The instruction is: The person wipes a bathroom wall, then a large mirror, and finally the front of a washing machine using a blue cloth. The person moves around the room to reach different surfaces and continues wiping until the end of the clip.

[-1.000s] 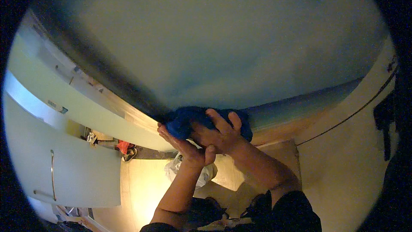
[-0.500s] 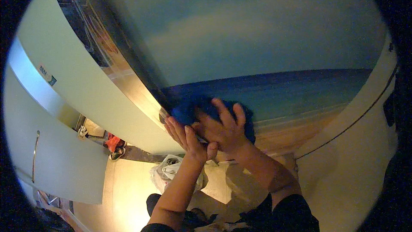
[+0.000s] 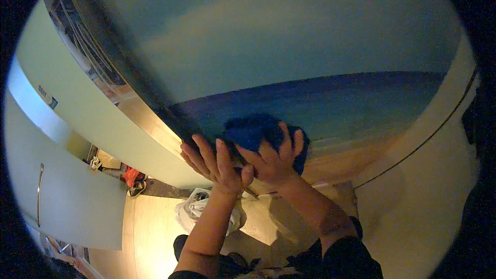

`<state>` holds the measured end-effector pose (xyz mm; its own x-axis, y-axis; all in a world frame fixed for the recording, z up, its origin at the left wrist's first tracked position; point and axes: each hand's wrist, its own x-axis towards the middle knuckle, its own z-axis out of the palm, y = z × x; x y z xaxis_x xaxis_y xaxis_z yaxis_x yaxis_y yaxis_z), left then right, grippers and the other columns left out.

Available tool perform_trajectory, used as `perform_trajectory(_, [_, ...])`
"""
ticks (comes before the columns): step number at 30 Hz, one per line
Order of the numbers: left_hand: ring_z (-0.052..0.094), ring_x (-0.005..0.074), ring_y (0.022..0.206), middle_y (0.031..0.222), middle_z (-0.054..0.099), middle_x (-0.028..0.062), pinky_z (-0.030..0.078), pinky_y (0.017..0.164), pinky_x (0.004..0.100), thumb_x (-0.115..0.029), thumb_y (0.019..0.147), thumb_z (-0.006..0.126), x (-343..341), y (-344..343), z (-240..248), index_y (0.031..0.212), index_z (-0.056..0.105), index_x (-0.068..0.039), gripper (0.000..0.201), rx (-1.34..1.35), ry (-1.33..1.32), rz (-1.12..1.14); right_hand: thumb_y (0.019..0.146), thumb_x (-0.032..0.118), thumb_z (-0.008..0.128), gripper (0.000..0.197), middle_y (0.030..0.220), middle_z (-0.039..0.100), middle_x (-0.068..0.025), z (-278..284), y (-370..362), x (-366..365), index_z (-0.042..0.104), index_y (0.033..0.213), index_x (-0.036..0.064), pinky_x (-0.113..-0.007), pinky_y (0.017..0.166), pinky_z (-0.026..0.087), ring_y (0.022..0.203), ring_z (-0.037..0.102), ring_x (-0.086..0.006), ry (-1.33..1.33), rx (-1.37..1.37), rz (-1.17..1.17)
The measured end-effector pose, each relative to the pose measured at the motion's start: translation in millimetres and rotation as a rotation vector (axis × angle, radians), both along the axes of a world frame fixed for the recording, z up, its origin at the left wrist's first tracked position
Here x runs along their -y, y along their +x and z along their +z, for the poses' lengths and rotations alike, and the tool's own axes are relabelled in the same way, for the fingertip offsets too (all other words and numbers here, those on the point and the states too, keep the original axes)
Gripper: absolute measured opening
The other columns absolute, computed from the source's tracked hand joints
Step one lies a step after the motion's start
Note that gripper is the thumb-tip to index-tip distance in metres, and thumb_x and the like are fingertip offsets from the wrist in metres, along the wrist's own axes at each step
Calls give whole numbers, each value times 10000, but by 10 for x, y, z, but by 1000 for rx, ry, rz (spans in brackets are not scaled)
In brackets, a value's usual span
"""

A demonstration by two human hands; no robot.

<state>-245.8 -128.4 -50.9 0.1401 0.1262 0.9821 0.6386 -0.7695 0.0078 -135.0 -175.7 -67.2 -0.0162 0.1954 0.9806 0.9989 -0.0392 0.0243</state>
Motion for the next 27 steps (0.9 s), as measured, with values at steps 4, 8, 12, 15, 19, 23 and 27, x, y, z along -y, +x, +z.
perform_trajectory(4, [112, 474, 1298, 1358, 284, 285, 36, 1019, 587, -516, 852, 317, 54, 30, 35, 1266, 403, -60, 621, 24, -58, 14, 820, 440, 431, 295, 1239, 485, 60, 308, 49, 64, 567, 1072, 368, -571, 959, 200, 1172, 421, -293, -82, 32, 12])
perform_trajectory(8, [131, 489, 1286, 1365, 254, 298, 70, 1012, 600, -513, 855, 331, 104, 344, 196, 1269, 400, -72, 609, 13, -12, -142, 779, 421, 513, 274, 1173, 456, 1, 687, 303, 63, 591, 1031, 347, -591, 946, 213, 1162, 379, -350, 84, 11, -52])
perform_trajectory(12, [157, 495, 1276, 1367, 256, 290, 79, 1009, 609, -554, 870, 235, 131, 527, 189, 1278, 411, -92, 641, -49, -30, -91, 751, 423, 590, 295, 1079, 406, -103, 772, 577, 284, 609, 981, 239, -643, 919, 231, 1123, 313, -405, 104, -44, -135])
perform_trajectory(15, [158, 467, 1290, 1381, 251, 267, 77, 1016, 598, -583, 862, 168, 146, 559, 158, 1270, 436, -95, 690, -67, -23, -9, 761, 420, 579, 295, 1079, 407, -101, 458, 693, 295, 593, 1018, 276, -649, 916, 234, 1126, 323, -413, 140, -115, -155])
perform_trajectory(19, [155, 465, 1290, 1383, 253, 258, 67, 1022, 589, -566, 862, 216, 141, 602, 155, 1265, 436, -77, 670, -35, -15, -29, 787, 439, 529, 284, 1092, 422, -73, 83, 584, 252, 589, 1054, 362, -644, 926, 227, 1143, 341, -424, 82, -140, -124])
perform_trajectory(23, [140, 469, 1291, 1383, 267, 242, 47, 1027, 582, -537, 859, 287, 235, 716, 251, 1267, 430, -66, 639, 74, -47, -89, 810, 427, 489, 278, 1124, 433, -47, 243, 627, 308, 590, 1063, 372, -629, 943, 203, 1154, 345, -401, 31, -31, -91])
perform_trajectory(27, [118, 471, 1295, 1385, 265, 241, 30, 1030, 574, -517, 846, 353, 331, 882, 405, 1254, 457, -93, 598, 144, -41, -124, 774, 435, 555, 290, 1180, 376, -91, 686, 848, 365, 620, 997, 262, -625, 957, 207, 1157, 293, -396, 81, 56, -101])
